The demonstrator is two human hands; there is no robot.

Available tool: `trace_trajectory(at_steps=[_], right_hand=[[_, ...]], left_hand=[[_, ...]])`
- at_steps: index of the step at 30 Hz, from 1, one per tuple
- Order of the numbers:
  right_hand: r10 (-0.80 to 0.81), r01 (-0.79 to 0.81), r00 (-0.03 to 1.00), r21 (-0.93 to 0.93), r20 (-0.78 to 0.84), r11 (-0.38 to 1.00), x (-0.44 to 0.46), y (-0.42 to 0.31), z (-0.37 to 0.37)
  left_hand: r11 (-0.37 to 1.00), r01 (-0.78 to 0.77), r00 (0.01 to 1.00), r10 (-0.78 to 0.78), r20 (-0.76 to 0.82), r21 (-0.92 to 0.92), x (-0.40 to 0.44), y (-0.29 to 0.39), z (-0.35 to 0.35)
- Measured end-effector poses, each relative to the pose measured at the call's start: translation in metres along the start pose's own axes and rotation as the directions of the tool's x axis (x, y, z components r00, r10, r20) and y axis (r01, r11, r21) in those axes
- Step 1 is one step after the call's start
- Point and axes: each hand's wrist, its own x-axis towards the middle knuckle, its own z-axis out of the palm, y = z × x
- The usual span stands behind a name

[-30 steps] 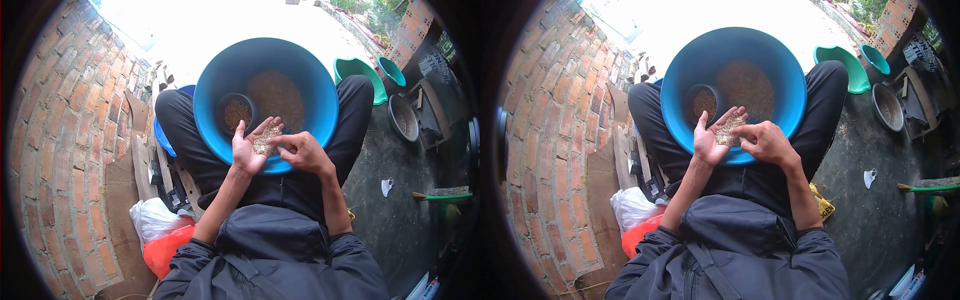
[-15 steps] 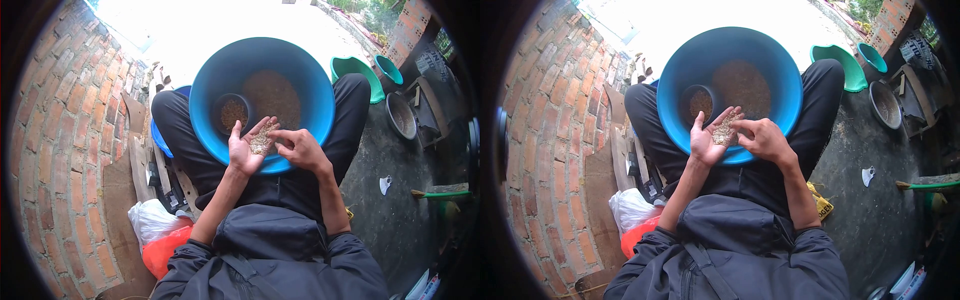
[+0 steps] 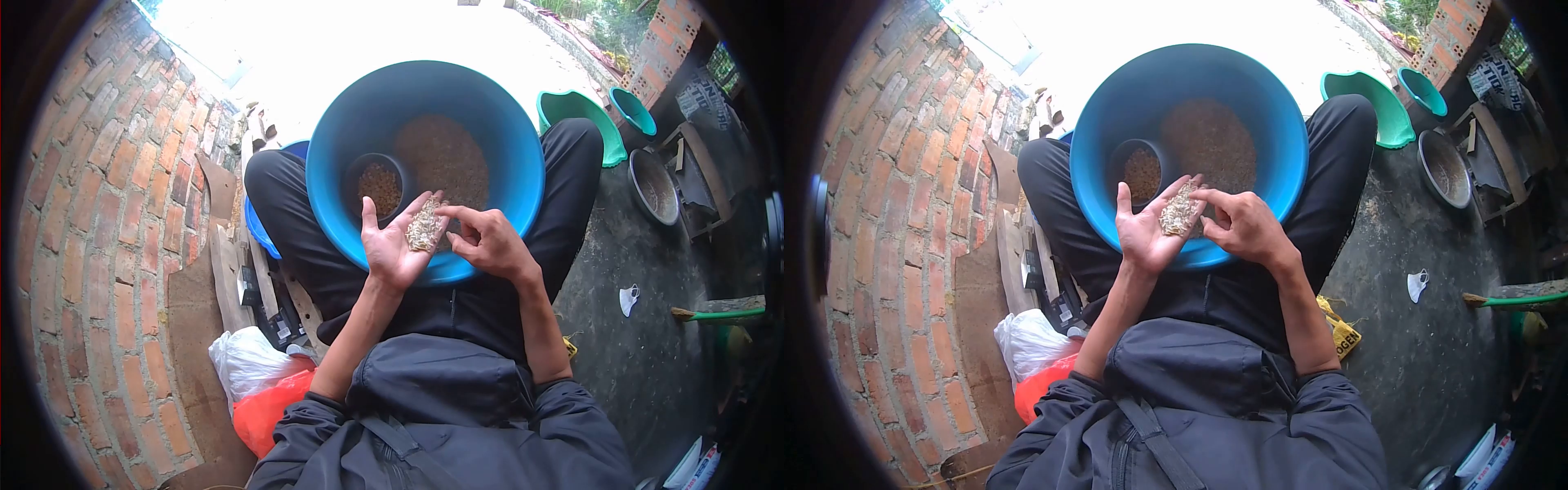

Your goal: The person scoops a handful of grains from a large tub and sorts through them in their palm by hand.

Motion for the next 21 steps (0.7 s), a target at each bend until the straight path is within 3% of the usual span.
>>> trace_trajectory(at_steps=[5, 7, 10, 16, 21], right_hand=[[-0.030, 0.020, 0.990, 0.077, 0.139, 0.997, -0.003, 0.003, -0.002], [-0.189, 0.162, 0.970, 0.178, 0.153, 0.971, -0.003, 0.006, 0.001], [-0.178, 0.144, 0.956, 0.157, 0.232, 0.977, -0.002, 0.006, -0.001], [-0.045, 0.039, 0.977, 0.034, 0.211, 0.999, -0.002, -0.004, -0.004], [-0.078, 0.069, 0.983, 0.062, 0.168, 0.996, -0.002, 0.002, -0.002]], left_hand=[[1.000, -0.014, 1.000, 0.014, -0.008, -0.005, 0.001, -0.001, -0.001], [0.998, -0.040, 0.998, 0.038, -0.051, -0.045, 0.000, -0.001, -0.002], [0.997, -0.027, 0.999, 0.025, -0.029, -0.068, 0.001, 0.000, -0.003], [0.998, -0.018, 1.000, 0.017, -0.016, -0.066, 0.000, -0.001, 0.000], [0.998, -0.009, 1.000, 0.009, 0.000, -0.063, 0.000, -0.001, -0.001]])
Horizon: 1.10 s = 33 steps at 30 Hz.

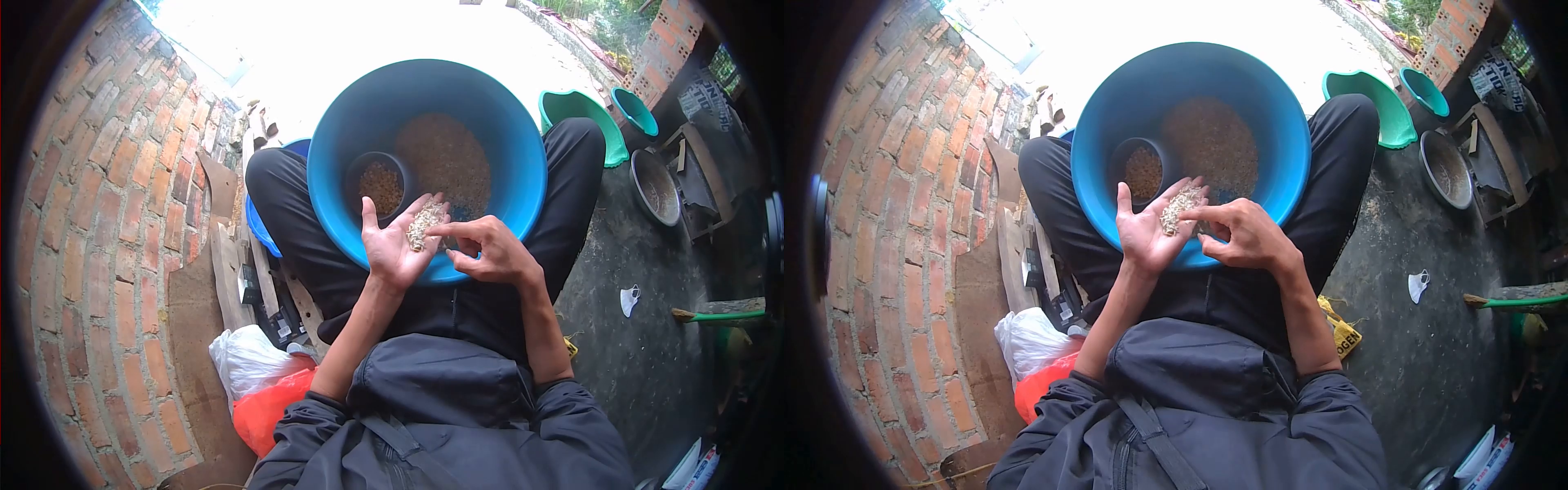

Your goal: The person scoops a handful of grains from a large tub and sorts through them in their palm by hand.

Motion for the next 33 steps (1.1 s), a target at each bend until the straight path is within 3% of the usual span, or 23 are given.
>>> trace_trajectory(at_steps=[5, 7, 14, 17, 23, 26, 31, 33], right_hand=[[0.006, -0.006, 0.996, -0.003, 0.092, 1.000, 0.000, -0.008, -0.002], [0.053, -0.052, 0.974, -0.011, 0.222, 0.999, 0.001, -0.014, -0.001], [0.105, -0.097, 0.988, -0.077, 0.109, 0.992, 0.003, -0.014, 0.005], [0.034, -0.033, 0.999, -0.105, 0.014, 0.994, 0.002, -0.005, 0.010], [0.056, -0.052, 0.992, -0.042, 0.113, 0.998, 0.003, -0.008, 0.003], [0.060, -0.035, 0.972, -0.116, 0.227, 0.993, 0.005, -0.010, 0.003], [0.187, -0.188, 0.982, -0.161, -0.024, 0.969, 0.004, -0.006, 0.010], [0.191, -0.196, 0.980, -0.122, -0.045, 0.973, 0.004, -0.005, 0.009]], left_hand=[[1.000, -0.008, 0.999, 0.009, -0.033, 0.017, -0.002, 0.000, 0.002], [0.999, -0.027, 0.997, 0.028, -0.072, 0.026, -0.001, 0.000, 0.003], [0.999, -0.020, 0.999, 0.021, -0.046, 0.033, -0.001, 0.001, -0.001], [0.998, 0.001, 1.000, -0.001, -0.009, 0.060, -0.001, 0.002, -0.003], [1.000, 0.020, 1.000, -0.020, 0.011, 0.011, -0.002, 0.001, 0.000], [0.999, 0.007, 1.000, -0.007, 0.006, 0.043, -0.002, 0.001, 0.000], [1.000, 0.025, 1.000, -0.025, 0.003, -0.002, 0.000, 0.002, -0.002], [1.000, 0.025, 1.000, -0.025, -0.004, 0.001, 0.002, 0.003, -0.005]])
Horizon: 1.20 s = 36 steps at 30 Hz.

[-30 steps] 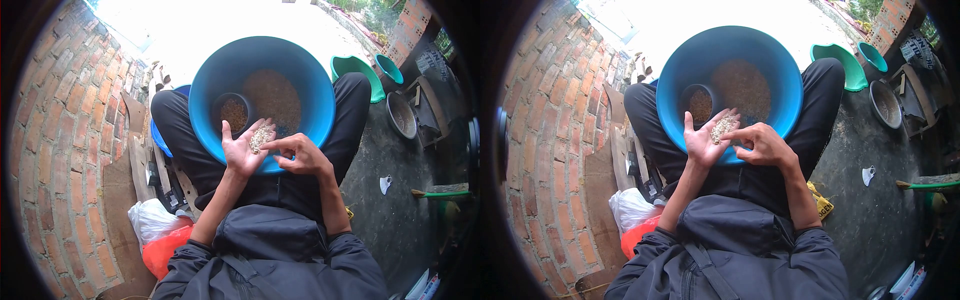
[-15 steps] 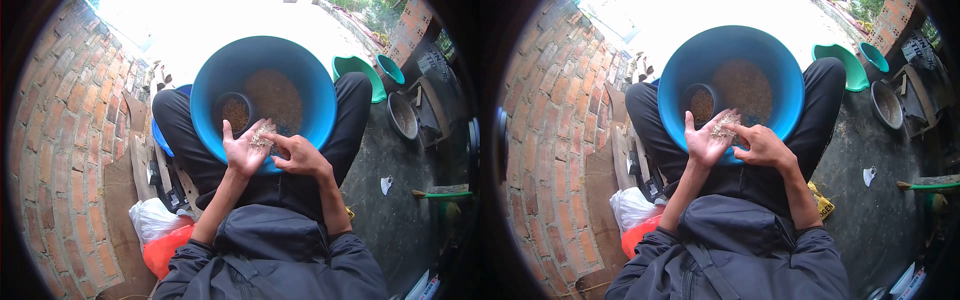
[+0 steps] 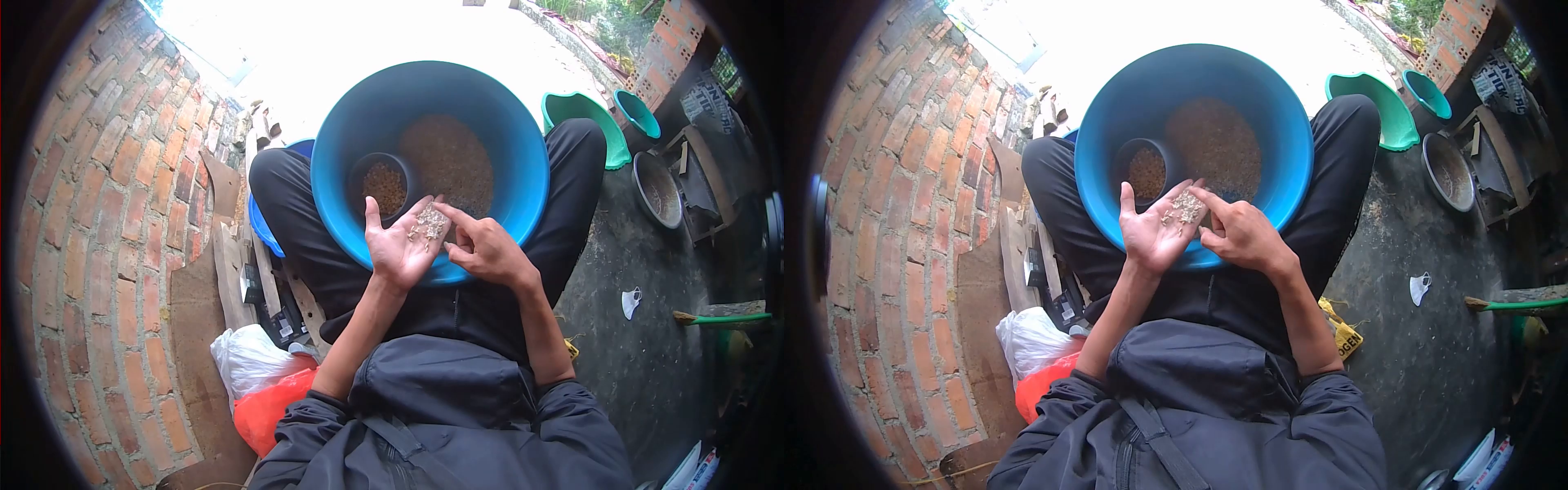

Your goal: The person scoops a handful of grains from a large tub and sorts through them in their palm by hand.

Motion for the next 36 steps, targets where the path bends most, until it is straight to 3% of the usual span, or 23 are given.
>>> trace_trajectory(at_steps=[5, 7, 8, 12, 13, 16, 19, 21, 25, 27, 28, 30, 31, 32, 33, 34, 36], right_hand=[[-0.018, 0.021, 0.996, 0.032, -0.083, 0.999, -0.002, -0.003, 0.007], [-0.070, 0.070, 0.992, -0.010, -0.102, 0.998, -0.005, -0.004, 0.008], [-0.069, 0.068, 0.992, -0.010, -0.106, 0.998, -0.006, -0.004, 0.006], [0.011, 0.090, 0.966, 0.378, -0.257, 0.921, -0.008, 0.001, -0.002], [0.013, 0.090, 0.966, 0.380, -0.260, 0.921, -0.008, 0.002, -0.003], [0.078, 0.149, 0.944, 0.625, -0.321, 0.767, -0.008, 0.005, -0.006], [0.093, 0.223, 0.915, 0.686, -0.392, 0.692, -0.007, 0.011, -0.008], [0.110, 0.246, 0.908, 0.726, -0.405, 0.642, -0.007, 0.012, -0.008], [0.161, 0.279, 0.892, 0.795, -0.422, 0.538, -0.007, 0.016, -0.009], [0.144, 0.316, 0.894, 0.824, -0.425, 0.471, -0.007, 0.018, -0.010], [0.145, 0.315, 0.894, 0.824, -0.424, 0.470, -0.008, 0.019, -0.010], [0.146, 0.351, 0.894, 0.864, -0.424, 0.361, -0.007, 0.020, -0.010], [0.145, 0.350, 0.895, 0.865, -0.422, 0.360, -0.007, 0.021, -0.010], [0.144, 0.362, 0.890, 0.862, -0.433, 0.354, -0.007, 0.022, -0.009], [0.145, 0.376, 0.883, 0.859, -0.446, 0.349, -0.007, 0.023, -0.010], [0.147, 0.376, 0.882, 0.857, -0.447, 0.351, -0.007, 0.023, -0.011], [0.152, 0.376, 0.883, 0.862, -0.444, 0.340, -0.007, 0.022, -0.010]], left_hand=[[0.995, 0.043, 0.997, -0.037, -0.074, 0.087, 0.013, 0.005, 0.003], [0.993, 0.019, 0.968, 0.011, -0.249, 0.117, 0.018, 0.005, 0.018], [0.986, 0.043, 0.967, -0.001, -0.254, 0.160, 0.022, 0.007, 0.022], [0.927, 0.170, 0.960, -0.079, -0.267, 0.335, 0.046, 0.025, 0.042], [0.911, 0.173, 0.964, -0.079, -0.255, 0.373, 0.049, 0.024, 0.059], [0.851, 0.225, 0.964, -0.124, -0.234, 0.475, 0.073, 0.037, 0.061], [0.754, 0.289, 0.943, -0.120, -0.310, 0.589, 0.082, 0.034, 0.076], [0.705, 0.309, 0.915, -0.038, -0.401, 0.638, 0.083, 0.028, 0.087], [0.712, 0.318, 0.929, -0.102, -0.356, 0.626, 0.102, 0.035, 0.078], [0.586, 0.332, 0.940, -0.138, -0.313, 0.739, 0.113, 0.039, 0.077], [0.586, 0.333, 0.939, -0.138, -0.314, 0.739, 0.116, 0.038, 0.079], [0.364, 0.289, 0.947, -0.242, -0.210, 0.885, 0.122, 0.037, 0.085], [0.365, 0.288, 0.948, -0.240, -0.209, 0.886, 0.127, 0.040, 0.084], [-0.183, 0.059, 0.979, -0.180, -0.092, 0.981, 0.132, 0.042, 0.083], [-0.676, -0.167, 0.980, -0.196, 0.043, 0.718, 0.138, 0.042, 0.081], [-0.864, -0.245, 0.962, -0.159, 0.223, 0.440, 0.141, 0.039, 0.076], [-0.874, -0.180, 0.971, -0.084, 0.223, 0.451, 0.137, 0.034, 0.084]])
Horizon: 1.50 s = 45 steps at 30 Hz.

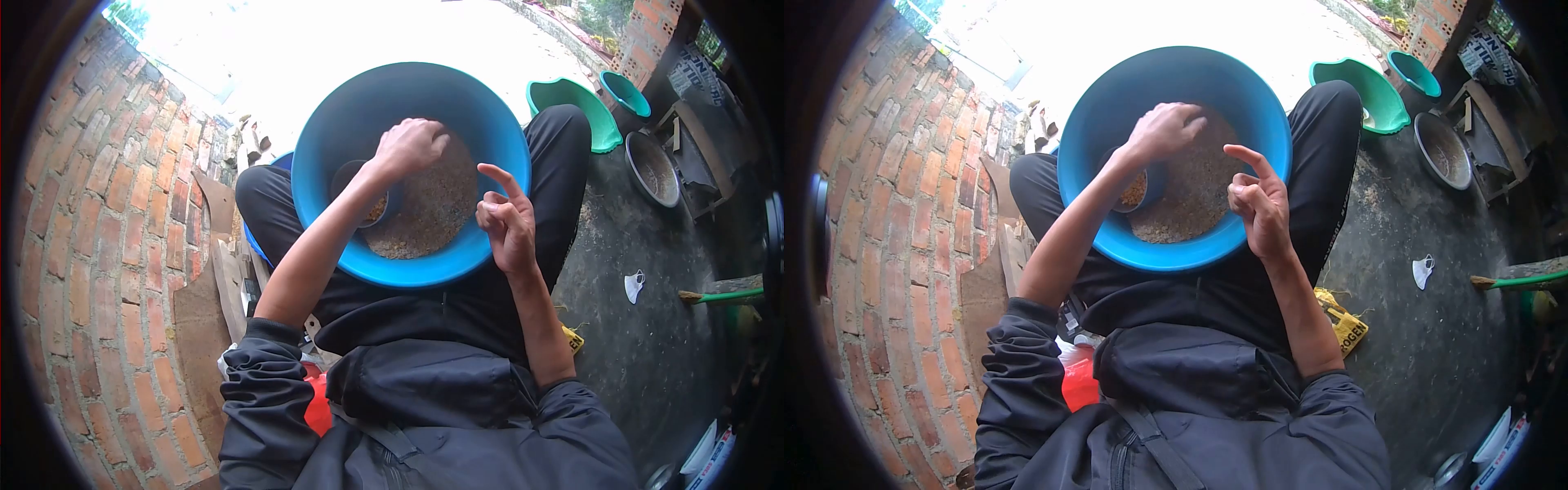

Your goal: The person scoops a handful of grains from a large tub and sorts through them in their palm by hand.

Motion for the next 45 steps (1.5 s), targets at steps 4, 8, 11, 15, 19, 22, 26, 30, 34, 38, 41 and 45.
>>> trace_trajectory(at_steps=[4, 8, 11, 15, 19, 22, 26, 30, 34, 38, 41, 45], right_hand=[[0.011, -0.011, 1.000, -0.012, 0.017, 1.000, -0.002, -0.003, 0.001], [0.022, -0.019, 0.999, -0.081, 0.032, 0.997, -0.001, -0.002, 0.002], [0.036, -0.032, 0.998, -0.096, 0.042, 0.995, -0.001, 0.001, 0.001], [0.053, -0.047, 0.997, -0.122, 0.051, 0.991, 0.000, 0.000, 0.003], [0.059, -0.047, 0.996, -0.170, 0.066, 0.984, 0.000, 0.001, 0.004], [0.062, -0.047, 0.996, -0.226, 0.062, 0.973, -0.001, 0.000, 0.006], [0.058, -0.041, 0.996, -0.262, 0.060, 0.964, -0.001, 0.002, 0.007], [0.063, -0.050, 0.997, -0.237, 0.047, 0.970, -0.002, 0.001, 0.006], [0.063, -0.045, 0.996, -0.239, 0.069, 0.970, -0.002, 0.001, 0.005], [0.059, -0.041, 0.996, -0.237, 0.068, 0.971, -0.001, 0.000, 0.006], [0.068, -0.052, 0.996, -0.237, 0.059, 0.970, -0.001, 0.000, 0.006], [0.088, -0.072, 0.995, -0.235, 0.055, 0.969, -0.001, -0.001, 0.006]], left_hand=[[0.994, -0.047, 0.996, 0.039, -0.082, -0.103, -0.013, 0.014, -0.010], [0.883, -0.122, 0.986, 0.161, 0.048, -0.454, -0.036, 0.015, 0.000], [0.845, -0.009, 0.959, 0.158, 0.234, -0.534, -0.061, 0.013, 0.020], [0.968, -0.148, 0.941, 0.201, 0.272, -0.203, -0.081, -0.006, 0.043], [0.993, -0.088, 0.945, 0.058, 0.321, 0.079, -0.090, -0.012, 0.060], [0.999, -0.010, 0.927, -0.002, 0.374, 0.030, -0.085, -0.010, 0.071], [0.994, 0.111, 0.842, -0.099, 0.530, 0.010, -0.074, -0.005, 0.062], [0.928, 0.189, 0.802, 0.044, 0.595, -0.322, -0.070, -0.002, 0.037], [0.945, 0.137, 0.844, 0.046, 0.534, -0.299, -0.066, -0.004, 0.035], [0.972, -0.094, 0.928, 0.163, 0.335, -0.214, -0.065, 0.000, 0.050], [0.932, -0.215, 0.911, 0.299, 0.284, -0.292, -0.065, -0.003, 0.066], [0.936, -0.160, 0.854, 0.290, 0.432, -0.313, -0.072, 0.000, 0.083]])
